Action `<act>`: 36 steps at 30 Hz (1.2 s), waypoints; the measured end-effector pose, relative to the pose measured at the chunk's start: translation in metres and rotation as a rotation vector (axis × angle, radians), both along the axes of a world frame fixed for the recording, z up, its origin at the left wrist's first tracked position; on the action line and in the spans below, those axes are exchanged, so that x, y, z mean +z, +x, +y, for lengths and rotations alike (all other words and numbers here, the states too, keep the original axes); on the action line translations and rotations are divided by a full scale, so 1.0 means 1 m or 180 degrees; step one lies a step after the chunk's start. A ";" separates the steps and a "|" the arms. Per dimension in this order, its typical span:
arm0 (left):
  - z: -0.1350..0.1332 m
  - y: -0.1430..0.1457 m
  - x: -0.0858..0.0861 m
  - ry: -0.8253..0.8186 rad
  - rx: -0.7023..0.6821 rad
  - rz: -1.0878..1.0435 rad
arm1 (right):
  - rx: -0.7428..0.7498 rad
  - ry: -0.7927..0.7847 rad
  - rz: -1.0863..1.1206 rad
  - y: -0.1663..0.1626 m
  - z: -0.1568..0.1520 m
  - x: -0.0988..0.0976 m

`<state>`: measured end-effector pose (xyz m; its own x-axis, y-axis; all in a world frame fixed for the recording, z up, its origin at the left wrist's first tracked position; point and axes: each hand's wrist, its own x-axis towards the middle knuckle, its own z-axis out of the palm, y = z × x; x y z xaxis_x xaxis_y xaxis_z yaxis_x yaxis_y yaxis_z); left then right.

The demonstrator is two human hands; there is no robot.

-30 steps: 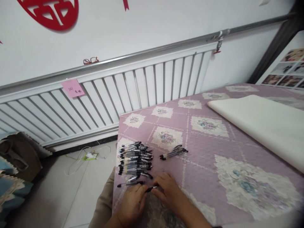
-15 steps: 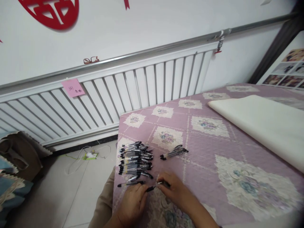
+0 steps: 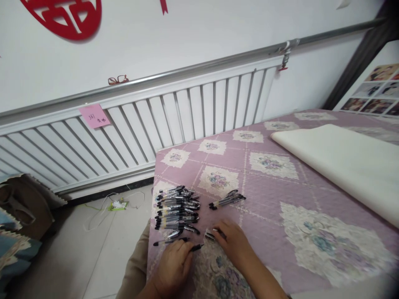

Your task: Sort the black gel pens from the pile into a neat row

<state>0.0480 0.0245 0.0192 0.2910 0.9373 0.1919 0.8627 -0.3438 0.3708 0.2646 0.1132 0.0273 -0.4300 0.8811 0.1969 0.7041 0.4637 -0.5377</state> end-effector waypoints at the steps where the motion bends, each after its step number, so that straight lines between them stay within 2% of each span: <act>1: 0.000 0.000 0.001 0.0017 -0.0006 -0.0013 | 0.0021 0.0015 -0.0106 -0.002 -0.001 -0.001; 7: 0.001 0.005 0.005 0.0022 -0.0030 -0.0055 | 0.0140 0.0022 -0.0327 -0.004 -0.004 -0.002; 16: 0.004 0.007 -0.003 0.0028 -0.0051 0.0247 | 0.0177 -0.0119 -0.0565 -0.006 -0.009 0.010; 25: 0.002 0.009 0.004 0.0067 -0.0057 0.0209 | 0.0307 -0.0263 -0.0424 -0.007 -0.012 0.007; 36: -0.002 0.003 -0.008 0.0469 0.0044 0.0316 | 0.0684 -0.0415 -0.0554 -0.025 -0.013 0.016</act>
